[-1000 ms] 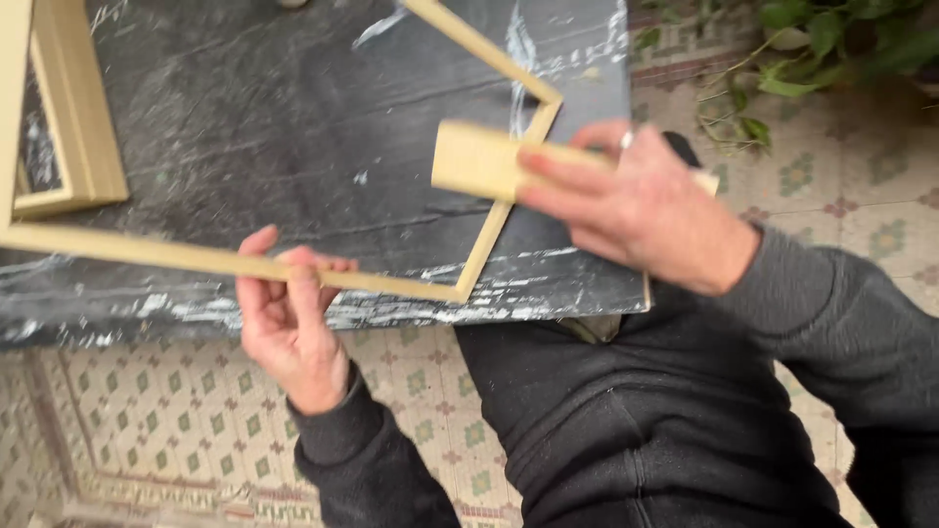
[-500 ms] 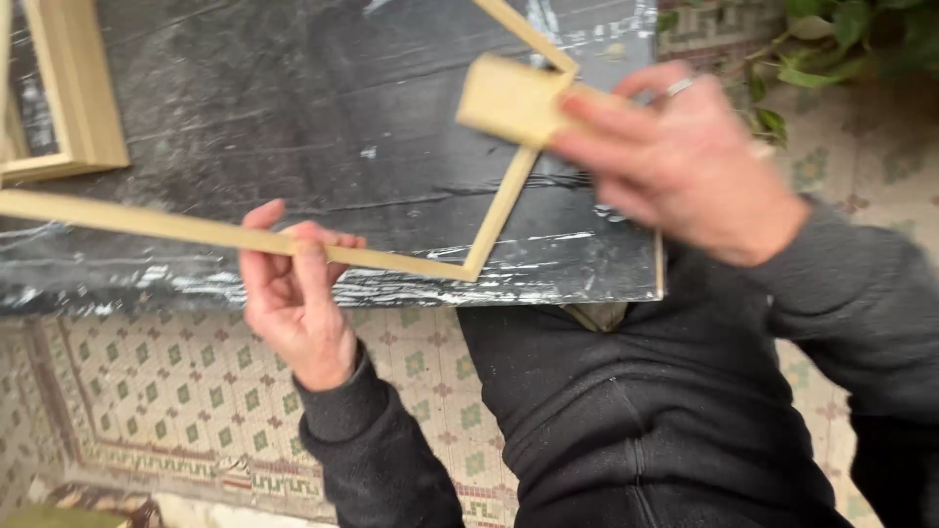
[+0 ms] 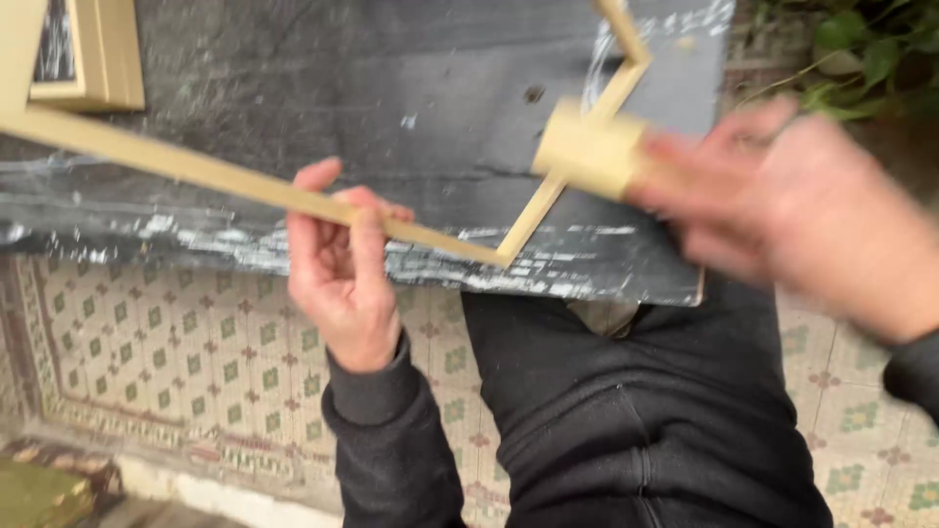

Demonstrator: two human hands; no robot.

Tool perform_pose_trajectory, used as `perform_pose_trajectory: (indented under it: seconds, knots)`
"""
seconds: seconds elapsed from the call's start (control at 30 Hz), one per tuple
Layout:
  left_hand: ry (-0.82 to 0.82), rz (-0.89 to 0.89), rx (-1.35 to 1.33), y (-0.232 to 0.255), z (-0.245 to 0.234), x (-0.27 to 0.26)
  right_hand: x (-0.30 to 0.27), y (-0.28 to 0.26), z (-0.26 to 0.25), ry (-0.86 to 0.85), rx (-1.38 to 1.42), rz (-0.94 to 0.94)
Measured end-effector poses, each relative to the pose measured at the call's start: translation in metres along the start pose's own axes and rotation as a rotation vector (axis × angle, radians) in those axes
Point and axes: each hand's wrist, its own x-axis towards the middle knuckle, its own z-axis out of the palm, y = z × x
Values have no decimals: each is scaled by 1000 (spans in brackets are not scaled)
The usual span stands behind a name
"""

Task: Sanding the edges and surfaces of a wooden picture frame using a sanding block.

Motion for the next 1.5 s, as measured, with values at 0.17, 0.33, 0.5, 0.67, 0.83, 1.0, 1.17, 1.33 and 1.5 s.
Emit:
perform_pose_trajectory:
  seconds: [0.17,0.33,0.5,0.67,0.83,1.0,1.17,1.33,1.5]
  knots:
    - [-44,18,-40,5,7,-8,22,-17,-11,17,-421,63]
    - [-27,9,2,-1,5,-3,-4,-13,-3,-69,-27,-67]
    - [-55,8,-77,-9,3,2,2,-42,17,27,-242,34]
    - [-19,-48,-85,-7,-2,-1,-9,-30,21,5,10,27]
    - [-43,-55,-68,1,7,15,-3,-50,43,87,-26,-8]
    - [-11,-103,-91,-2,1,1,-6,-45,31,35,-179,146]
    - [-43,-25,-42,-2,8,13,-8,-54,36,54,-100,-11]
    - [-28,-126,-64,10,5,3,5,-64,31,59,-287,273]
    - [-5,-84,-33,0,7,12,-7,-58,38,48,-63,143]
